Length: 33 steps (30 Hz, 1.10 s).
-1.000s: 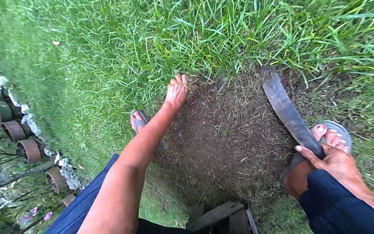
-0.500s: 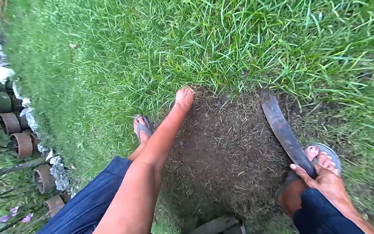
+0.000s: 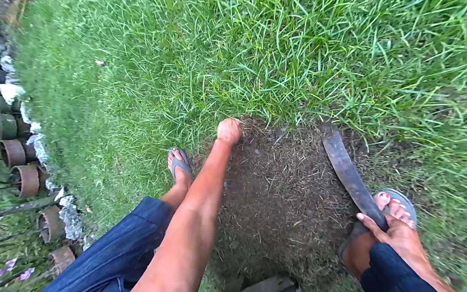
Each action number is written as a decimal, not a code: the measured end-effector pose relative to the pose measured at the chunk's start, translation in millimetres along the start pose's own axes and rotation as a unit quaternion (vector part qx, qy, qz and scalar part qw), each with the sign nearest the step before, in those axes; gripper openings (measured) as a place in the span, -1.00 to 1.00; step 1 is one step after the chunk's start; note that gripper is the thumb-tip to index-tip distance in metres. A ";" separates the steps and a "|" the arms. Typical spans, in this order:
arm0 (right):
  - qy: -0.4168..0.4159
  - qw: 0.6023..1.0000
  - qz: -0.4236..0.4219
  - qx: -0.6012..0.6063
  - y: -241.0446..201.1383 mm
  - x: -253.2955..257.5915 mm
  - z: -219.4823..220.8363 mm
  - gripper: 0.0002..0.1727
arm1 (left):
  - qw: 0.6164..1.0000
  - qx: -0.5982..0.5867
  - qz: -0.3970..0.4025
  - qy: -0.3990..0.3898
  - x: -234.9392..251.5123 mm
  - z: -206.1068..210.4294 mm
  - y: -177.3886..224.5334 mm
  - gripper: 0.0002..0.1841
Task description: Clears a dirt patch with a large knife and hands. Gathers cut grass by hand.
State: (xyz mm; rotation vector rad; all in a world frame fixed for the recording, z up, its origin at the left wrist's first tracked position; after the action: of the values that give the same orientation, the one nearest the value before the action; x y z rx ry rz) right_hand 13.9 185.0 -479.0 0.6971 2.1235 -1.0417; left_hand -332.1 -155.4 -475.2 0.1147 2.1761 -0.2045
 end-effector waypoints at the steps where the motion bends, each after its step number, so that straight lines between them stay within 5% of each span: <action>1: -0.001 1.000 0.001 0.000 0.5 0.1 -0.3 -0.55 | 1.000 -0.002 0.004 -0.004 -8.6 9.5 2.1 -0.63; 5: -0.008 1.000 -0.016 -0.008 -0.1 1.5 0.9 -0.53 | 0.998 -0.043 0.044 0.006 -59.9 89.1 5.0 -0.70; 10: 0.007 0.999 -0.037 -0.016 -0.8 -2.7 0.3 -0.50 | 0.981 -0.028 0.179 -0.061 -105.6 131.4 14.1 -0.61; 16: 0.006 1.000 -0.015 -0.015 -3.0 0.2 0.4 -0.52 | 0.984 0.029 0.144 0.096 -69.1 84.3 -1.3 -0.56; 21: 0.006 1.000 -0.007 -0.012 -3.2 -1.9 0.5 -0.51 | 0.994 0.048 0.049 0.083 -23.6 43.4 -12.7 -0.52; 33: 0.009 1.000 0.002 -0.020 -9.4 -4.4 -0.7 -0.51 | 0.993 0.075 -0.025 0.087 4.9 31.4 -20.6 -0.47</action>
State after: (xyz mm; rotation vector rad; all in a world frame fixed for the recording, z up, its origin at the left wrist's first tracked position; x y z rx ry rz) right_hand 10.0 179.8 -470.9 0.6939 2.1516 -0.9912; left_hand -313.0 -181.5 -494.8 0.1685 2.3361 -0.4010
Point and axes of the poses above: each hand's wrist, its own x-axis towards the middle knuckle, its own z-axis out of the palm, y = z × x, the point moved 5 cm from there along x, towards the middle knuckle, and after that the axes turned 9 degrees about -y, right-handed, at the moved point
